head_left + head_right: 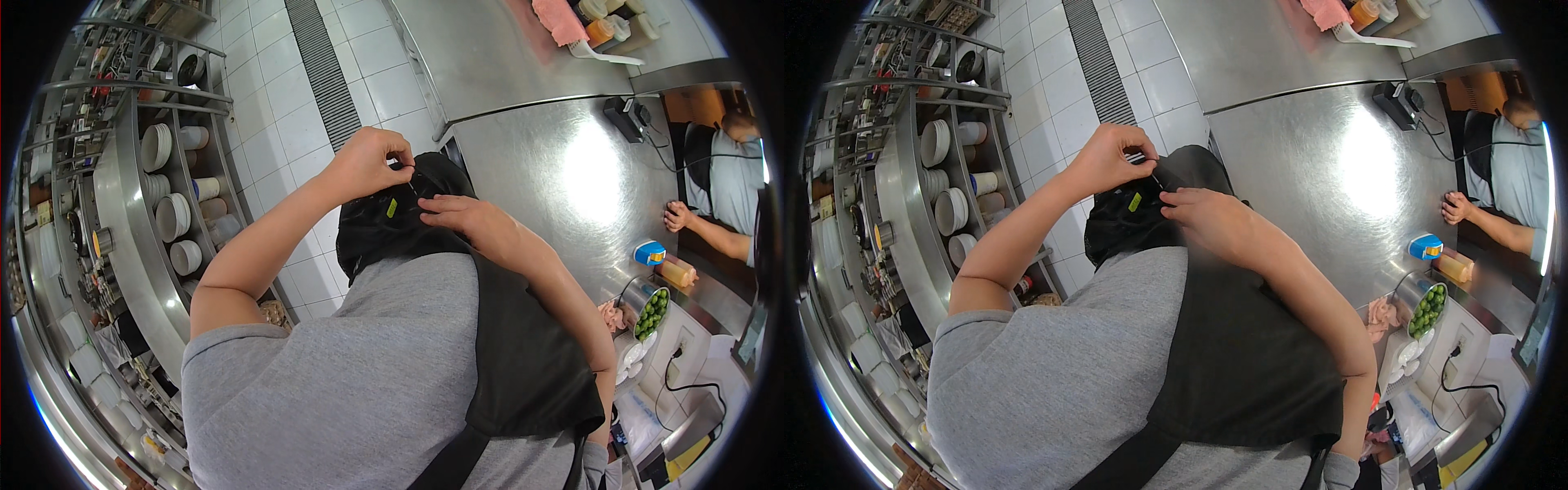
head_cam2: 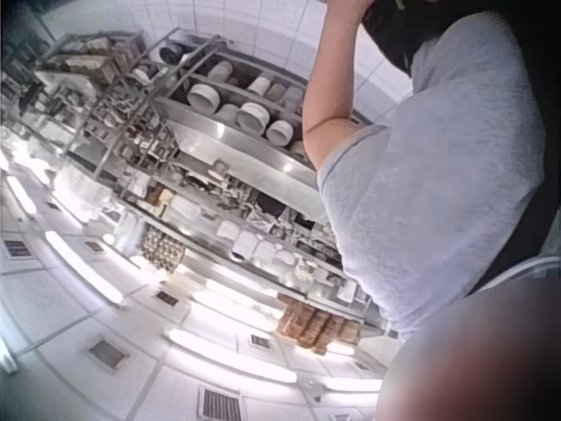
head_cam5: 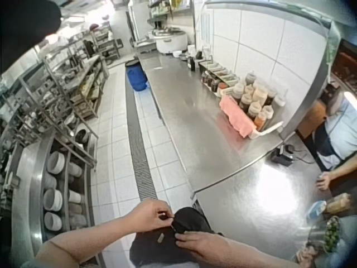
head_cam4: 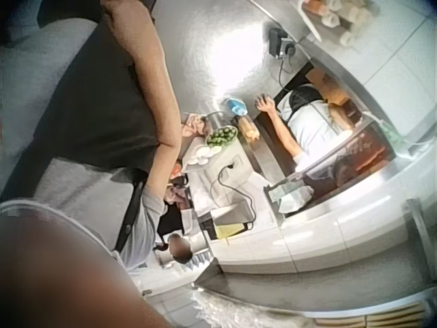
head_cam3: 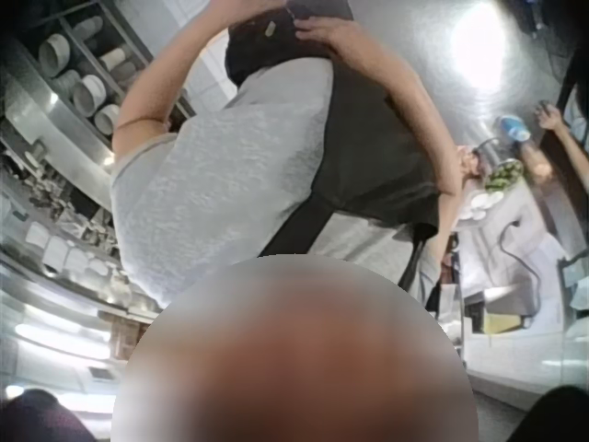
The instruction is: Connecting and setting up a handheld payment terminal or electronic device in a kitchen.
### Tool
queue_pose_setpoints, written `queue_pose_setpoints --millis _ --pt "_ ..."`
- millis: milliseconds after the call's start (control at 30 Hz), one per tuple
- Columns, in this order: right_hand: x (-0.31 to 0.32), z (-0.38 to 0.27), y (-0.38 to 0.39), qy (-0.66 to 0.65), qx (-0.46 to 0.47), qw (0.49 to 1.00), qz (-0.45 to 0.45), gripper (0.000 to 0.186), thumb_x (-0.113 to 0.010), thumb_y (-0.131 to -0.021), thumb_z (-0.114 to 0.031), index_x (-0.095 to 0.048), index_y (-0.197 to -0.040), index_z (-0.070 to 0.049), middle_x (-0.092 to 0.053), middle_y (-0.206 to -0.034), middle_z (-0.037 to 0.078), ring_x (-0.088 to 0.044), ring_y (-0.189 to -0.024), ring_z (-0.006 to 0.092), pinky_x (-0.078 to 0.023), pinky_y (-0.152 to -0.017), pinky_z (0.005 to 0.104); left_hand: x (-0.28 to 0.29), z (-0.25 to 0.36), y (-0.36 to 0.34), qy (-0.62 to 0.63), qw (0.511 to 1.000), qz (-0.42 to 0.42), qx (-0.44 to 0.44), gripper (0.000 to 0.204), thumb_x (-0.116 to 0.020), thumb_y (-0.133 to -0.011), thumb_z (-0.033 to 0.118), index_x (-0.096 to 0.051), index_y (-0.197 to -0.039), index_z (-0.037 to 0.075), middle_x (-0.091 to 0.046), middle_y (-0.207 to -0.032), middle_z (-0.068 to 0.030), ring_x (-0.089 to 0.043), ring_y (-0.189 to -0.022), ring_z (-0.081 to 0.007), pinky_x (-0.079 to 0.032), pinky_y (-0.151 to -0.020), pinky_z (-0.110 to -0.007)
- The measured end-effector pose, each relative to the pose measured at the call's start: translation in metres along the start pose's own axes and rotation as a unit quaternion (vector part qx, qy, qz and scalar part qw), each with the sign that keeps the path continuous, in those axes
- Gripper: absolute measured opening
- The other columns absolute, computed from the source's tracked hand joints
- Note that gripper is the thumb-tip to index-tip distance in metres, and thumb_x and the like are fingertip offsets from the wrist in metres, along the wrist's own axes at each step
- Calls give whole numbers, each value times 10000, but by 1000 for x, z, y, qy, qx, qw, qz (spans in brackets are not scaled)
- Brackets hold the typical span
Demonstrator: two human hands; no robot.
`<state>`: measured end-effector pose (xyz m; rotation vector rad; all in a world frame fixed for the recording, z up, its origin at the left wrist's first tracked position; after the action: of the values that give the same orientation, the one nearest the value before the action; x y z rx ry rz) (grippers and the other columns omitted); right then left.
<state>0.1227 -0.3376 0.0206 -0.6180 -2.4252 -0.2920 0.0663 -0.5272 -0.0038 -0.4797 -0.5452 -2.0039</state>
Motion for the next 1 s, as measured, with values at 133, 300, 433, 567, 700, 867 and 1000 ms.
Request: queue_pose_setpoints --millis 133,300,433,567,700,867,1000 --pt "2 1 -1 6 -19 1000 -14 316 -590 -894 -83 -671 -1191 -10 -578 -1392 127 -544 -1275 293 -441 -1079 384 -2 0 -3 10 1000 2 2 77 -744 -781 20 -714 -845 -10 -703 -817 -75 -675 -769 -146 -554 -725 -269" --pt "5 3 -1 11 -14 1000 -8 311 -586 -896 -89 -678 -1182 -11 -585 -1386 119 -551 -1268 287 -452 -1071 381 -4 -5 -7 49 999 1 4 54 -737 -783 -5 -715 -832 -5 -706 -844 -64 -674 -789 -139 -560 -747 -264" --pt "4 4 0 26 -11 1000 -1 303 -592 -889 -93 -689 -1164 -14 -604 -1364 113 -563 -1254 281 -463 -1059 377 -3 -4 -9 62 998 -3 9 57 -739 -782 -8 -715 -834 -7 -705 -841 -60 -676 -798 -136 -562 -756 -261" --pt "4 9 2 29 -1 1000 9 290 -594 -882 -90 -701 -1141 -15 -623 -1340 107 -577 -1237 275 -465 -1056 371 -5 -3 -13 57 998 -8 14 53 -740 -787 -8 -716 -833 -8 -707 -845 -59 -677 -785 -131 -566 -746 -255" --pt "5 11 2 2 -15 1000 3 278 -594 -878 -93 -708 -1118 -13 -635 -1324 103 -596 -1214 266 -471 -1049 363 -4 -4 -12 63 998 -9 24 46 -739 -791 -5 -717 -831 -7 -709 -850 -60 -680 -777 -130 -573 -740 -256" --pt "4 10 2 20 5 1000 13 276 -581 -887 -109 -713 -1112 -19 -631 -1331 105 -602 -1209 255 -478 -1040 358 -4 -4 -11 80 997 9 21 65 -747 -771 25 -720 -822 -4 -714 -829 -70 -687 -761 -146 -580 -703 -273" --pt "3 11 1 20 0 1000 10 285 -576 -890 -114 -711 -1125 -26 -622 -1345 106 -595 -1223 248 -476 -1047 352 -4 -7 -10 97 995 14 14 90 -755 -756 53 -726 -825 3 -716 -804 -85 -693 -738 -163 -584 -671 -286"
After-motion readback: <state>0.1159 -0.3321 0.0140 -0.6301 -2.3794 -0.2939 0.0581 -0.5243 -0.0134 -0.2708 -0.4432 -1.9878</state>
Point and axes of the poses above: each hand's wrist, its own y-axis away from the middle knuckle, its own x-axis out of the back of the hand, z = x × y, the point moved 5 cm from there along -y, towards the middle knuckle
